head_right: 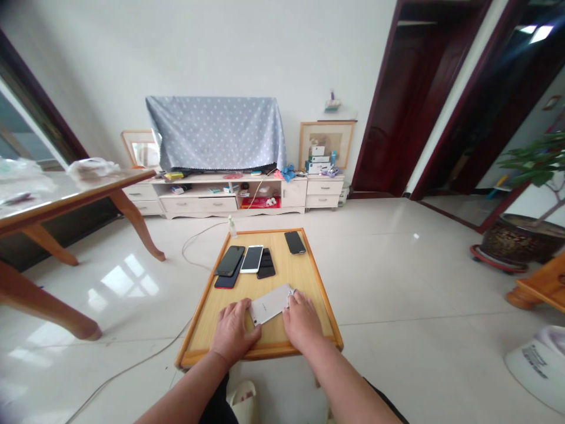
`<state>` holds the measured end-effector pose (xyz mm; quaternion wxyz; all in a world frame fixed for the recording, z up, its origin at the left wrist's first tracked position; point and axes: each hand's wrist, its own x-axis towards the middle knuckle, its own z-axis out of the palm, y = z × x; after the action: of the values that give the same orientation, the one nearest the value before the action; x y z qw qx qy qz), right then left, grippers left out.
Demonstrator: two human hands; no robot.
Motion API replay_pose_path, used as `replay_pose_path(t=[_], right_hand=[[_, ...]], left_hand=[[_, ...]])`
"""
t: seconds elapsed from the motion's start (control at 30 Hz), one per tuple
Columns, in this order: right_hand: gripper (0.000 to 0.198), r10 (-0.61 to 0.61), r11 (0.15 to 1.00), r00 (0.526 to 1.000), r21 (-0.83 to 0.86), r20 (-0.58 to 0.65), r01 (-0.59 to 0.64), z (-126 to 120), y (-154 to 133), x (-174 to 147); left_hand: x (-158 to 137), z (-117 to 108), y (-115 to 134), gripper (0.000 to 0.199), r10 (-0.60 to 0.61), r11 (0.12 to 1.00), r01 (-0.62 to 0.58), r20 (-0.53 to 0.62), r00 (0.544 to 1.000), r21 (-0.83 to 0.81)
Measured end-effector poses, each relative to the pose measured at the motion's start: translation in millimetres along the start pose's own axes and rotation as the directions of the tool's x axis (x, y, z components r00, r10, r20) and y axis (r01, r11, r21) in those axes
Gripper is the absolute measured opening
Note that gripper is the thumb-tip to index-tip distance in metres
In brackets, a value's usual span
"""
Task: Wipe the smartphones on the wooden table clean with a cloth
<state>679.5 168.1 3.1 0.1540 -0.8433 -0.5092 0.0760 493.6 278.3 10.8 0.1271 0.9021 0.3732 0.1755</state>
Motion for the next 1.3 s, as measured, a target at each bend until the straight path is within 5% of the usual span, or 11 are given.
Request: replay_pose_path(t=[0.2,0.37,0.63,0.87,1.1,1.3], right_hand=[[0.058,0.038,0.999,0.999,-0.018,0.002,-0.038,2.1,-18.9,18.5],[0.058,-0.102,0.994,0.993,0.047,0.059,0.099,12.5,-41.5,4.8],[0.048,0.026,0.999,0.998,-0.031,0.053,-0.025,-3.5,-9.6,23.3],[0.051,-0.164,0.986,0.986,0.036,0.023,0.163,12.7,-18.5,-1.1],[0.023,-0.067,0.988,0.996,0.135,-0.059,0.074,-0.2,-8.4,14.2],[0.017,-0.008,0.987,0.995,0.160,-0.102,0.024,-0.9,-8.0,21.0]], left_hand=[[-0.2,-1.0,2.9,0.054,-0.015,1.000,0.015,0.002,1.000,-0.004],[-1.1,-1.9,3.9,0.052,-0.018,1.000,0.018,-0.005,1.000,-0.013],[-3.0,-3.8,0.1,0.058,-0.031,0.999,0.031,-0.017,0.999,-0.023],[-0.1,0.3,-2.5,0.054,-0.061,0.998,0.061,-0.022,0.998,0.021],[2.7,3.0,-4.4,0.040,-0.076,0.997,0.076,0.000,0.997,0.033],[6.9,-2.8,-5.2,0.070,-0.132,0.991,0.131,0.008,0.991,0.024]])
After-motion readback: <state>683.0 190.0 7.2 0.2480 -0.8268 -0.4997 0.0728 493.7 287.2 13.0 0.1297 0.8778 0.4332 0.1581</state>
